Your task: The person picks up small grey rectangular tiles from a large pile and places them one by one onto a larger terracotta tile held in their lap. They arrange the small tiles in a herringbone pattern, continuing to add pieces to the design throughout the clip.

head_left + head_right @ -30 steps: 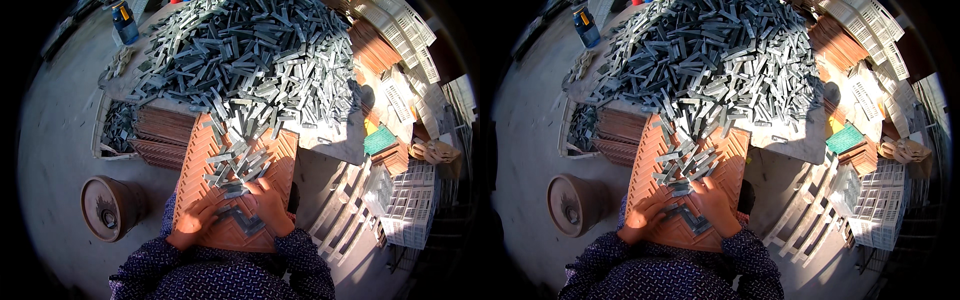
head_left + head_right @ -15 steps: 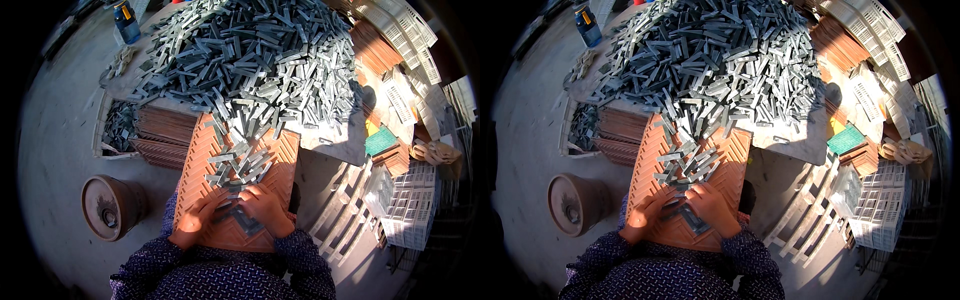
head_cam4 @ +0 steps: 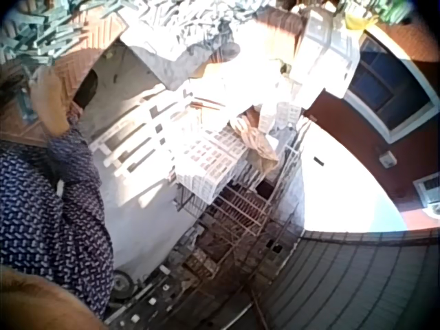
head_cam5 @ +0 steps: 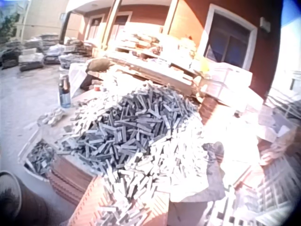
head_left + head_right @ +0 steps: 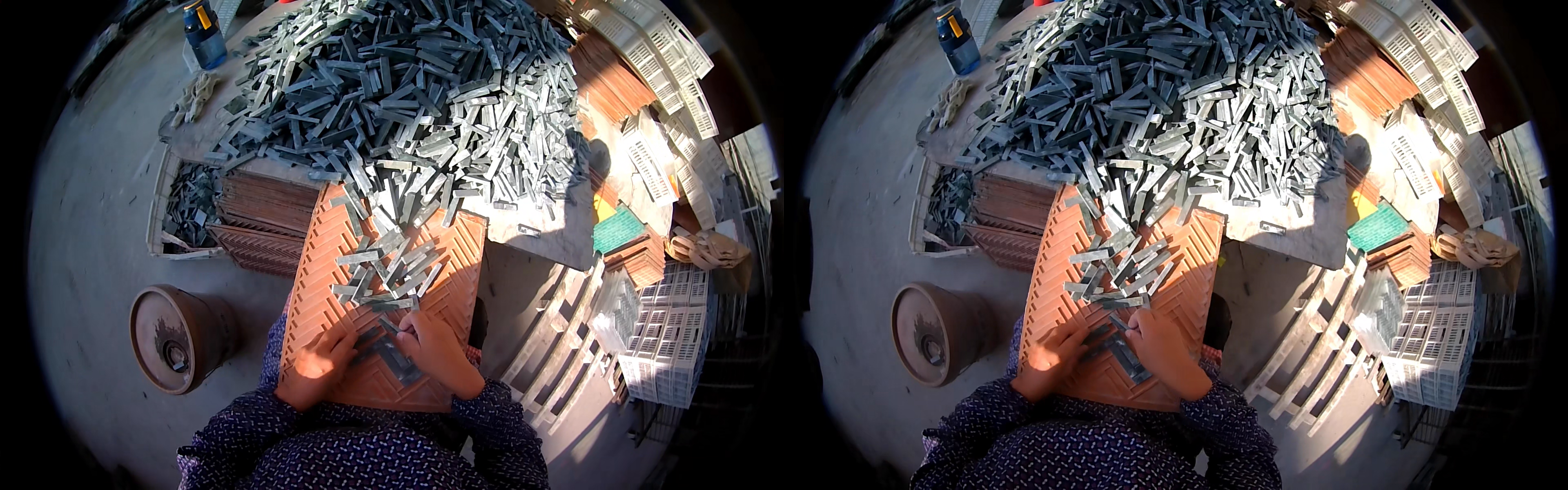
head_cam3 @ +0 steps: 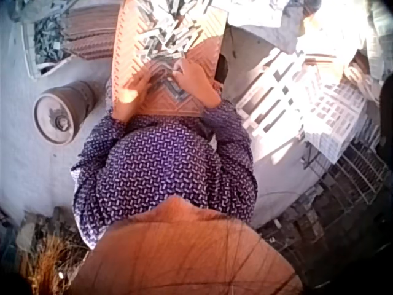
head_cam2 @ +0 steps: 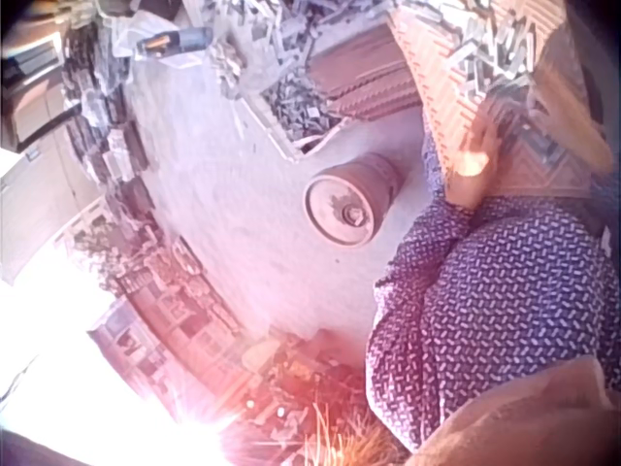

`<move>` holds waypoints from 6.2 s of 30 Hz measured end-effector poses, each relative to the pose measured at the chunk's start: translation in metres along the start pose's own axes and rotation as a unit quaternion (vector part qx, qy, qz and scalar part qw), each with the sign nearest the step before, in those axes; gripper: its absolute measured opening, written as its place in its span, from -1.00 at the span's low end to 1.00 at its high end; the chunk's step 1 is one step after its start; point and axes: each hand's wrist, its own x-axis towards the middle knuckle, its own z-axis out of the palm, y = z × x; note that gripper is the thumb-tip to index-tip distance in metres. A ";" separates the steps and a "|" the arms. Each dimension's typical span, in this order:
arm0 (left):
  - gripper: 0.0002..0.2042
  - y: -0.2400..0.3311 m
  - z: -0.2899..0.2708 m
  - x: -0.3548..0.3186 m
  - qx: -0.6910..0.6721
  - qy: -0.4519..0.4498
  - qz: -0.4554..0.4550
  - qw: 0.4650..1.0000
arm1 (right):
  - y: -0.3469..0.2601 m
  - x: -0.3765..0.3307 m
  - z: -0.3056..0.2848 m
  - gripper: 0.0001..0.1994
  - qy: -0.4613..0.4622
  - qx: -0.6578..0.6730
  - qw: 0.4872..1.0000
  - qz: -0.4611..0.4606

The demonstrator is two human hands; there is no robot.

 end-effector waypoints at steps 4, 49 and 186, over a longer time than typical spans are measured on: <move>-0.66 0.005 -0.005 0.002 0.022 -0.008 0.000 1.000 | 0.000 -0.008 0.002 -0.88 -0.032 -0.031 0.999 0.010; -0.52 0.011 0.011 0.027 -0.047 0.012 0.033 0.998 | 0.006 0.031 -0.018 -0.82 0.039 -0.191 0.952 -0.235; -0.63 -0.020 0.000 0.111 0.208 0.045 0.088 0.973 | -0.014 0.021 0.007 -0.83 0.169 -0.118 0.978 -0.027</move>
